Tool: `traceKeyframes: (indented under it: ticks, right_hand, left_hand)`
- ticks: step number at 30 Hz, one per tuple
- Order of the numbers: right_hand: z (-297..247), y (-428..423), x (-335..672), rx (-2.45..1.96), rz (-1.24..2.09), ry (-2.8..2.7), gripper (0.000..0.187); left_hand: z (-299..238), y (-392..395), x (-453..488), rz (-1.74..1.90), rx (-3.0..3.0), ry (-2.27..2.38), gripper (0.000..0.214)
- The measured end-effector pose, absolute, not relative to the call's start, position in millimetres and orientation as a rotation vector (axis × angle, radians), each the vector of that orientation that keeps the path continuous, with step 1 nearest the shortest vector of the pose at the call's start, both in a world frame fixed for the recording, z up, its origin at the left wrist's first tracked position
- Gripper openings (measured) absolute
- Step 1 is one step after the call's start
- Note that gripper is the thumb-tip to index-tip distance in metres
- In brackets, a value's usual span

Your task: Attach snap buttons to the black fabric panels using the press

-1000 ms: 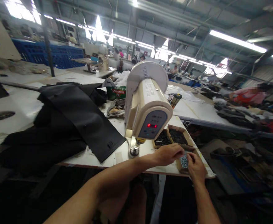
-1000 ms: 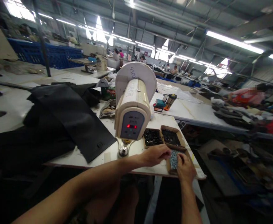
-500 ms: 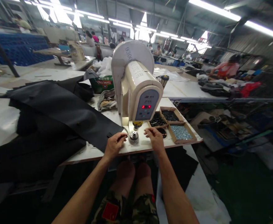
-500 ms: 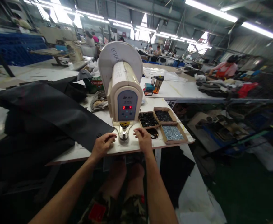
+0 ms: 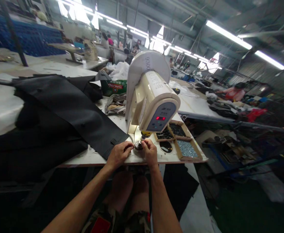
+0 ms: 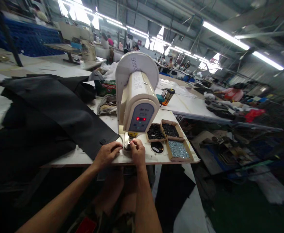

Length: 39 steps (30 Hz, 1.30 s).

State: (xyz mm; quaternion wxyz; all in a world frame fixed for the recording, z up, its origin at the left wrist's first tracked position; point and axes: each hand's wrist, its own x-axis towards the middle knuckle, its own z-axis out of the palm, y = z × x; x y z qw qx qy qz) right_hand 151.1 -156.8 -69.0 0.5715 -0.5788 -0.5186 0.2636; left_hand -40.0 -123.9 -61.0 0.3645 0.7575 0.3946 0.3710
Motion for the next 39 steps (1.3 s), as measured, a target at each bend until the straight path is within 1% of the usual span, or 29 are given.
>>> traceKeyframes:
  ticks: [8,12,14,22,26,34,36,39]
  right_hand:
    - [-73,-160,151,-1.331,0.598,-1.207,0.032]
    - [-78,-158,155,-1.307,0.697,-0.98,0.041]
    - [-82,-156,157,-1.266,0.735,-0.889,0.042]
    - [-87,-154,160,-1.232,0.772,-0.851,0.035]
    - [-87,-154,160,-1.239,0.778,-0.859,0.035]
    - [-80,-155,158,-1.275,0.774,-0.887,0.035]
    - [-80,-156,159,-1.273,0.778,-0.882,0.035]
    - [-82,-154,160,-1.266,0.777,-0.865,0.036]
  left_hand:
    - [-62,-123,-40,0.976,1.847,1.058,0.021]
    - [-56,-120,-34,1.054,1.736,1.047,0.024]
    - [-50,-117,-26,1.077,1.684,1.005,0.024]
    - [-36,-108,12,0.99,1.684,1.011,0.023]
    - [-37,-108,15,1.017,1.669,1.06,0.025]
    - [-33,-108,17,1.045,1.648,1.125,0.02]
    - [-36,-107,18,1.035,1.607,1.13,0.024]
    - [-41,-106,17,0.987,1.489,1.108,0.039]
